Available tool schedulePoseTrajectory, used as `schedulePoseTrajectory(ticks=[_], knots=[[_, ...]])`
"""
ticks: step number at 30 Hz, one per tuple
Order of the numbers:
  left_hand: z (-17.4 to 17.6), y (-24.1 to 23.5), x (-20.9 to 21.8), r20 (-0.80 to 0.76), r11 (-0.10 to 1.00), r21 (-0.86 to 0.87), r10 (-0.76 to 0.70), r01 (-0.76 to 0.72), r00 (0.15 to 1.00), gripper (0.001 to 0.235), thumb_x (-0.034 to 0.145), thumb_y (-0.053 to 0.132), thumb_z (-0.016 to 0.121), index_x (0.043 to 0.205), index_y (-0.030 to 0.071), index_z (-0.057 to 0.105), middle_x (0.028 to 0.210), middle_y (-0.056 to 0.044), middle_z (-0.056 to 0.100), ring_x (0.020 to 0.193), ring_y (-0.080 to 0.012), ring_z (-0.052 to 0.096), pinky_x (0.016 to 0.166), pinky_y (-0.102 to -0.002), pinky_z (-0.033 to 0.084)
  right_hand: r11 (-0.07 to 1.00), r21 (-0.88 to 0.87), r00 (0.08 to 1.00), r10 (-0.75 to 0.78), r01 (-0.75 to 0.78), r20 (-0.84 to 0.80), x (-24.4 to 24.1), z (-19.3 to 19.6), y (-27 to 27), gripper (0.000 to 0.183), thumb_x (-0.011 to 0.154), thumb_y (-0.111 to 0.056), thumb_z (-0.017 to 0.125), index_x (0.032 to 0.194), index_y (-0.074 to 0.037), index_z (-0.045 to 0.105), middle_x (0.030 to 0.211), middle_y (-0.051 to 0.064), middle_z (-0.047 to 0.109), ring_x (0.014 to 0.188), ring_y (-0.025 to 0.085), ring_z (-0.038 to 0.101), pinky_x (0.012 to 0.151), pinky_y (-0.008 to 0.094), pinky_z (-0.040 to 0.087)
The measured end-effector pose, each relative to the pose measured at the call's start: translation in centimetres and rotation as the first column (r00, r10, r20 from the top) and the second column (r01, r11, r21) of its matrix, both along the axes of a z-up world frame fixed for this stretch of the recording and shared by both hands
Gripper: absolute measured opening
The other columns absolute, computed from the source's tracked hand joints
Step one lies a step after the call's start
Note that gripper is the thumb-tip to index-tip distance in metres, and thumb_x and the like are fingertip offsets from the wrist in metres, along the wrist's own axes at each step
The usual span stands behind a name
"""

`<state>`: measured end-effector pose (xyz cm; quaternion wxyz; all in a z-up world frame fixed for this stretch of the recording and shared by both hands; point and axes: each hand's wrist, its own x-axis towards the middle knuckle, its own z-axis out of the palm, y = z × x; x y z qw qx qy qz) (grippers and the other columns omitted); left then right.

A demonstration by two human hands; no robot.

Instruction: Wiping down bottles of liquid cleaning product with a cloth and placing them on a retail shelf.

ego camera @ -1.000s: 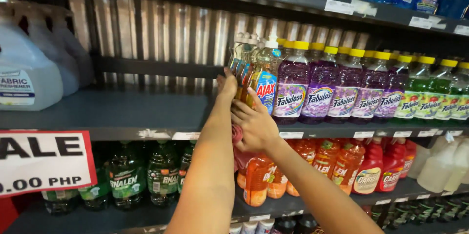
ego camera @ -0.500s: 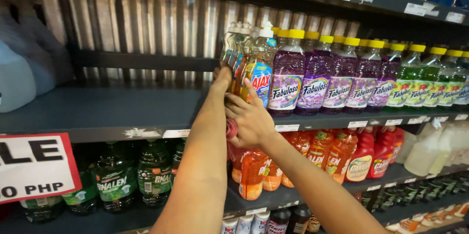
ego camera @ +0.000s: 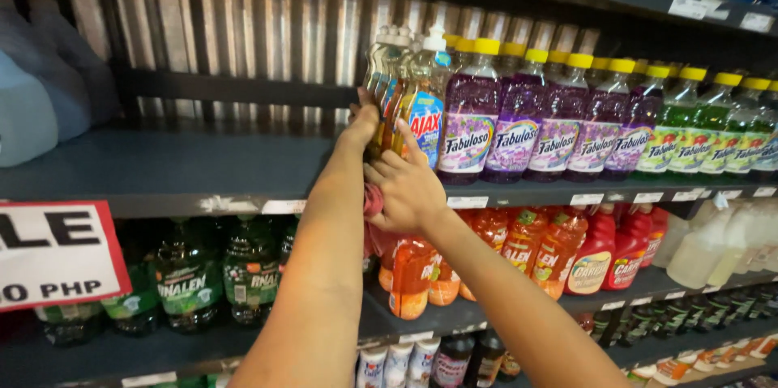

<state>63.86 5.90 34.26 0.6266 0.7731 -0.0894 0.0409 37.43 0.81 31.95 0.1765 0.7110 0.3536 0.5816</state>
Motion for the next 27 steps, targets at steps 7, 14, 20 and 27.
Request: schedulePoseTrajectory(ticks=[7,14,20,27], knots=[[-2.2,1.1,-0.3,0.079,0.999,0.037,0.032,-0.035,0.996,0.103,0.096,0.078,-0.005,0.162,0.000,0.000,0.161,-0.035,0.032,0.154,-0.0434,0.027,0.127,-0.053,0.018,1.000,0.018,0.999,0.001,-0.002,0.043,0.1,-0.6,-0.2,0.059,0.079,-0.057,0.056,0.109,-0.009,0.071,0.091,0.006,0.071,0.114,0.020,0.061,0.128,0.065,0.019],[-1.9,5.4,-9.0,0.121,0.997,0.081,0.003,-0.013,0.993,0.097,0.099,0.073,0.007,0.161,-0.002,0.012,0.164,-0.030,0.028,0.154,-0.0381,0.027,0.128,-0.051,0.019,1.000,0.007,0.996,-0.015,0.015,0.085,0.1,-2.0,-0.7,0.056,0.070,-0.054,0.063,0.111,-0.015,0.067,0.103,0.005,0.068,0.122,0.021,0.056,0.128,0.056,0.026],[-2.8,8.3,-28.3,0.380,0.996,0.069,-0.082,0.061,0.921,0.080,0.105,0.057,0.032,0.151,-0.007,0.034,0.154,-0.035,0.040,0.148,-0.0439,0.037,0.126,-0.051,0.024,0.961,0.273,0.999,0.046,-0.042,-0.008,-3.1,-5.2,-0.3,0.047,0.070,-0.023,0.065,0.113,-0.004,0.062,0.107,0.015,0.060,0.119,0.034,0.054,0.124,0.054,0.030],[-13.8,10.3,-42.8,0.446,0.968,0.247,-0.145,0.034,0.883,0.101,0.076,0.033,0.089,0.157,0.008,0.034,0.149,-0.024,0.051,0.143,-0.0411,0.044,0.123,-0.052,0.032,0.744,0.668,0.574,0.560,-0.030,-0.598,-9.8,-9.9,-3.0,0.051,0.077,-0.038,0.086,0.103,-0.017,0.049,0.090,0.013,0.055,0.090,0.043,0.061,0.081,0.051,0.045]])
